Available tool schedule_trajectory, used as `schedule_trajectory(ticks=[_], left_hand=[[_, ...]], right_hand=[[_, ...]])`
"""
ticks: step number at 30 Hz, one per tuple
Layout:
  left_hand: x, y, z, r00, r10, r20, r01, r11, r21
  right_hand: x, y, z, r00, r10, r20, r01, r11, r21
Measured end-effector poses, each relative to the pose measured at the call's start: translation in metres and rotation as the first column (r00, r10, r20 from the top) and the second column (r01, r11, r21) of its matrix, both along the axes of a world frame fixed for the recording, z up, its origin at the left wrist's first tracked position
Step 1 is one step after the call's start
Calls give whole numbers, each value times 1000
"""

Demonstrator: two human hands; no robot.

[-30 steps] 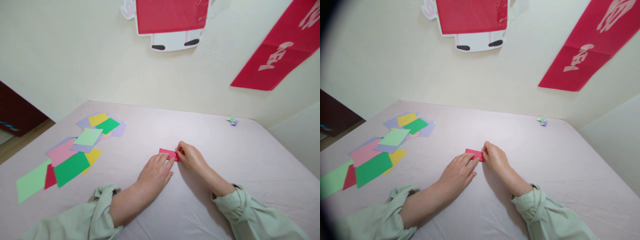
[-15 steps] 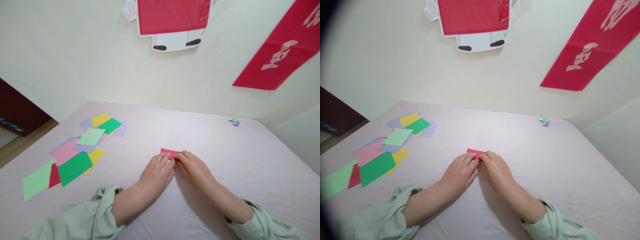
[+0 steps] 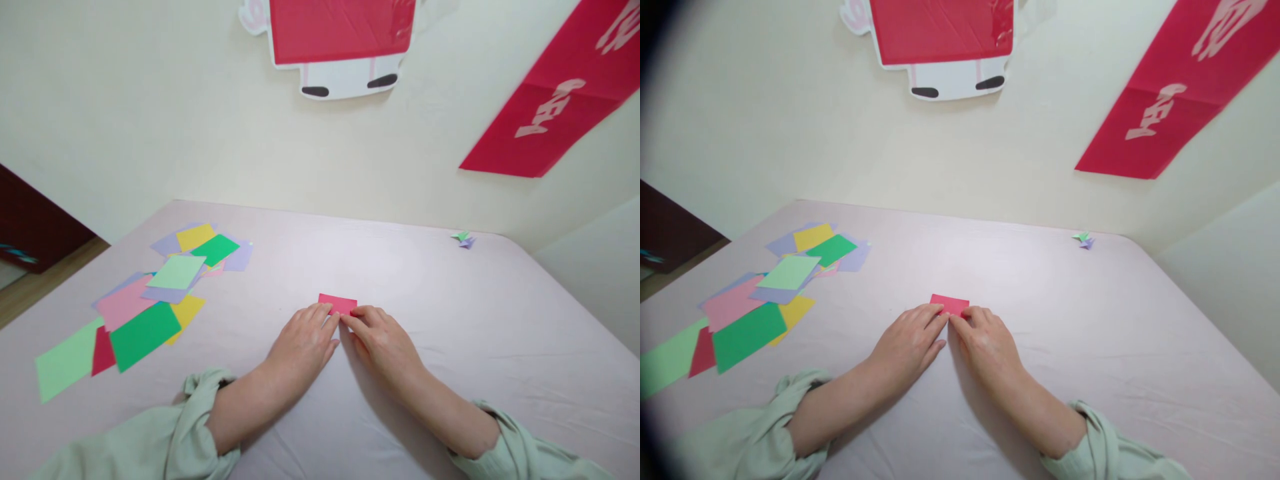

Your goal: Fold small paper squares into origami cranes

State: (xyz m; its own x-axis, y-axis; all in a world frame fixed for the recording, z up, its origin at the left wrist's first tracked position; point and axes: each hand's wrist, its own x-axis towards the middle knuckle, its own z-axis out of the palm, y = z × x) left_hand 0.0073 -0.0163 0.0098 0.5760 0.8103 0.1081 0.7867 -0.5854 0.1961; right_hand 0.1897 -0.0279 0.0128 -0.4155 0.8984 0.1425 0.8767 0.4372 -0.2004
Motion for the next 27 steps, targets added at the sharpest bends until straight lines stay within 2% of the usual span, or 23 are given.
schedule_trajectory(ticks=[6,11,17,27], left_hand=[[-8,0,-2,1000,-10,-11,10,1000,19],[-16,-1,-1,1000,24,1,-24,999,23],[-23,-3,0,997,70,-24,-69,997,23],[-23,3,-5,990,120,79,-125,991,57]], right_hand=[[-4,0,3,997,2,77,-4,1000,26],[5,1,1,999,23,25,-24,999,25],[18,-3,1,1000,-7,5,7,1000,-7],[23,4,6,1000,-24,4,24,1000,-13]])
